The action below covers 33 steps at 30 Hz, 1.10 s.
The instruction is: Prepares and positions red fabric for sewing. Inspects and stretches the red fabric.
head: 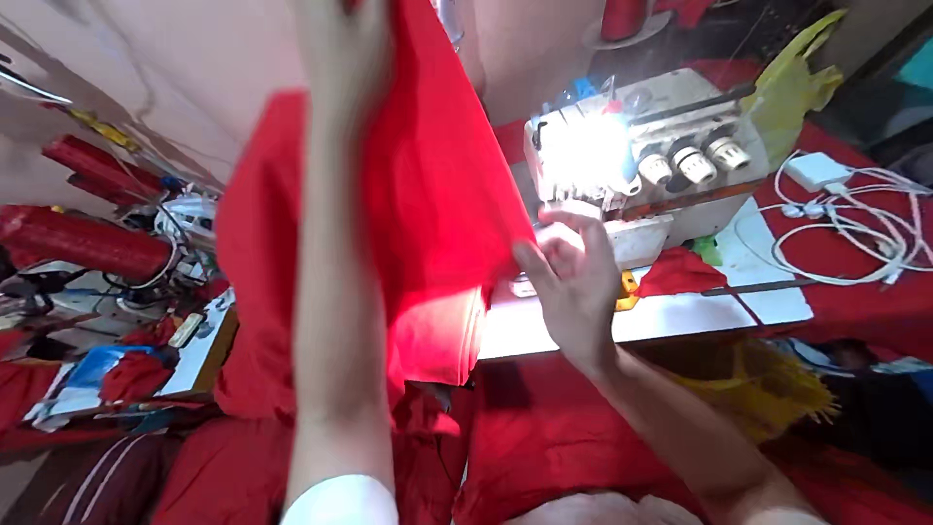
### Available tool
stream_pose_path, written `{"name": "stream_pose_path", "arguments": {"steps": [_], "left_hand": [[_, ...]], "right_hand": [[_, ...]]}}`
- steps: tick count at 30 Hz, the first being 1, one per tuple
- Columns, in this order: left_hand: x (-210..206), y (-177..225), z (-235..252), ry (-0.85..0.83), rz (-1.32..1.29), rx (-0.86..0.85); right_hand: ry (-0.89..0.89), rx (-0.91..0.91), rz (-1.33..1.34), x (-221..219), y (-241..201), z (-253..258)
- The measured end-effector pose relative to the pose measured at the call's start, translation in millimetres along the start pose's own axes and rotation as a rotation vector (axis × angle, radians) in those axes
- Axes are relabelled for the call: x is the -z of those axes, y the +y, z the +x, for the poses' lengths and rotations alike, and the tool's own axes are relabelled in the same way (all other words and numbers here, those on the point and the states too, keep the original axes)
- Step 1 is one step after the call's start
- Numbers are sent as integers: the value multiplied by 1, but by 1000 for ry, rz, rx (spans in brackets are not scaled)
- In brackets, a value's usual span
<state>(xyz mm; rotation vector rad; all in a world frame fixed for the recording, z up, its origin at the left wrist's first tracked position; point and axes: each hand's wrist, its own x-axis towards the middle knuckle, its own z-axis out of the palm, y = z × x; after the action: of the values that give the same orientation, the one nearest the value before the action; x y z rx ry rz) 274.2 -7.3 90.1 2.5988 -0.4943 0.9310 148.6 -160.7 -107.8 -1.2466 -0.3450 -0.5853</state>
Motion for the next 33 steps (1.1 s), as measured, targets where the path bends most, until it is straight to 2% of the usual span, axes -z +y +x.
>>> {"name": "stream_pose_path", "arguments": {"steps": [2,3,4,5,6,7,9,14,18,22,24,26,29,31,33], "left_hand": [[-64,-7,-35,-174,-310,-87],[-93,-8,-61,-257,-403,-79],[-114,-3,-91,-341,-463,2],[-127,3,-120,-428,-501,135],[-141,6,-137,-494,-523,193],[-152,9,-143,-526,-480,166],[-158,23,-150,-502,-282,117],[-162,67,-209,-204,100,38],[-169,71,-240,-303,86,101],[-175,73,-247,-200,62,-32],[-177,74,-241,-238,56,-38],[-179,74,-232,-273,34,5],[-173,77,-224,-346,-27,187],[-167,78,-217,-356,-20,201],[-158,76,-204,-492,7,170]], "right_hand": [[-32,-405,103,33,11,-44],[-54,-629,79,49,9,-61],[-82,-835,67,63,2,-73],[-102,-959,62,75,-2,-85],[-111,-1017,66,85,-3,-98],[-112,-1044,83,92,-3,-110],[-110,-1017,125,100,-1,-128],[-135,-880,102,105,5,-140],[-116,-756,114,112,14,-155],[-106,-748,121,117,15,-172],[-65,-739,121,117,16,-169],[-41,-716,118,114,17,-160],[-32,-707,132,109,16,-153],[-7,-721,147,107,16,-153],[19,-721,169,105,18,-151]]}}
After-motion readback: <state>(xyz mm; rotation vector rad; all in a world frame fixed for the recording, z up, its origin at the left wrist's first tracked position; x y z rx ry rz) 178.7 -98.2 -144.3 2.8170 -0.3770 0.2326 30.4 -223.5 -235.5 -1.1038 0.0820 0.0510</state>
